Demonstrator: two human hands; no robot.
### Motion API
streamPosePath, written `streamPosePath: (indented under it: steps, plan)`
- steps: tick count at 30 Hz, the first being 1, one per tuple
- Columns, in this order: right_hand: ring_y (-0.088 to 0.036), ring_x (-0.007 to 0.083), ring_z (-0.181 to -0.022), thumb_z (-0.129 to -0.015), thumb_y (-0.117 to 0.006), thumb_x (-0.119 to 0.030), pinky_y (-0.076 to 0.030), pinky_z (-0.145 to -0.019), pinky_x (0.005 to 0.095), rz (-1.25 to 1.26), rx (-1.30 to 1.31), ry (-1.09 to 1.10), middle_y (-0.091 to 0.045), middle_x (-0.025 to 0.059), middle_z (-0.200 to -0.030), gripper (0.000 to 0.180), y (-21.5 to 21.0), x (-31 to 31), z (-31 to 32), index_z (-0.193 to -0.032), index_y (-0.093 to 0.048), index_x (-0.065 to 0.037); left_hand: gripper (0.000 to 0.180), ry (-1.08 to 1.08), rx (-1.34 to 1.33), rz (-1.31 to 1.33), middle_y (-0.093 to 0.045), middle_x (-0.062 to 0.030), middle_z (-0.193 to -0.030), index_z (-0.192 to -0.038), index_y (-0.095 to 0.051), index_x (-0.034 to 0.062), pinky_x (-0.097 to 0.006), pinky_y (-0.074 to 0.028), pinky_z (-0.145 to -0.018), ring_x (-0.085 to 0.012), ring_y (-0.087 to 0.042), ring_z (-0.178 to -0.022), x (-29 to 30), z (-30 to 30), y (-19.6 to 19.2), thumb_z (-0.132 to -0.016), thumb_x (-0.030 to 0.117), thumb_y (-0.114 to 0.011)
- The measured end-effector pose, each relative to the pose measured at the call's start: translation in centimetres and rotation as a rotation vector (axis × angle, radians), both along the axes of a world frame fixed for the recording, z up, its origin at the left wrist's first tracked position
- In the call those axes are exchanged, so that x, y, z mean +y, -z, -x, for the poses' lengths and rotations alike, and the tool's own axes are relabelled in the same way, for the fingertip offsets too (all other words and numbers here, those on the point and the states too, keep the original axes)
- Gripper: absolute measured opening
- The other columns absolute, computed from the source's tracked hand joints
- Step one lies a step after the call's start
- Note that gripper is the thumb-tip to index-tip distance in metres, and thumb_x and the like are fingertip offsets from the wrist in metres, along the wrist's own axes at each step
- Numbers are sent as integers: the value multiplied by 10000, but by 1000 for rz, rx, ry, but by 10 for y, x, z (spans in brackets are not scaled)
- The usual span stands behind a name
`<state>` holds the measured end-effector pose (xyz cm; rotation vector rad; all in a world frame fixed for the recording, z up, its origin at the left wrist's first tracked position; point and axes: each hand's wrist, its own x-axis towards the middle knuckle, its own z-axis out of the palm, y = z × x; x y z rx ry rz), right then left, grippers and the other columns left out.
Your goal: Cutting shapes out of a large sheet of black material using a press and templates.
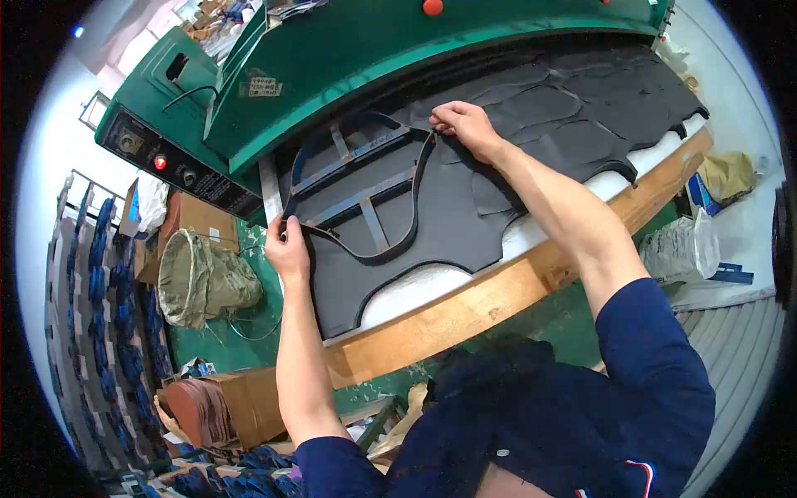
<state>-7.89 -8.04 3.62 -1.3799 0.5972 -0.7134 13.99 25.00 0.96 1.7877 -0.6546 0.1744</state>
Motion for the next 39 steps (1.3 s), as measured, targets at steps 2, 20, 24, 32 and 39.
streamPosePath:
  steps: [2, 20, 24, 32, 39]
  plan:
    - [-611, 96, -853, -937, -624, -228, -480, -765, 234, 166, 44, 43, -694, 36, -966, 218, -4, 2, 9, -1036, -671, -40, 343, -38, 19, -18, -676, -100, -879, -1109, -640, -60, -294, -490, -733, -160, -606, -783, -4, 4, -1, -887, 202, -656]
    - [-622, 178, -881, -912, -593, -16, -484, -802, 284, 869, 389, 455, -660, 105, -953, 104, 22, -31, 389, -987, -652, 27, 270, 136, -495, -72, -627, -165, -979, -1021, -611, -8, -443, -446, -863, -339, -577, -945, -34, 213, -53, -764, 62, -657]
    - [-607, 222, -764, -860, -626, 30, -481, -711, 305, 1031, 275, 321, -639, 123, -838, 59, 17, -29, 379, -918, -634, 37, 245, 214, -623, -275, -590, -152, -949, -928, -621, 13, -441, -438, -832, -335, -552, -914, -58, 275, -21, -708, 105, -677]
    - [-609, 277, -639, -698, -603, 37, -492, -606, 363, 1207, 386, 237, -639, 69, -740, 121, 19, -20, 385, -768, -618, -60, 244, 22, -652, -417, -519, -124, -947, -936, -599, 60, -444, -409, -840, -322, -499, -912, -90, 280, 15, -730, 189, -581]
    - [-628, 221, -647, -645, -660, -5, -499, -573, 305, 1227, 388, 131, -636, 31, -743, 168, 10, -42, 357, -799, -651, -71, 277, -65, -738, -526, -526, -209, -999, -966, -541, -30, -503, -382, -876, -360, -493, -950, -68, 266, 2, -882, 219, -453]
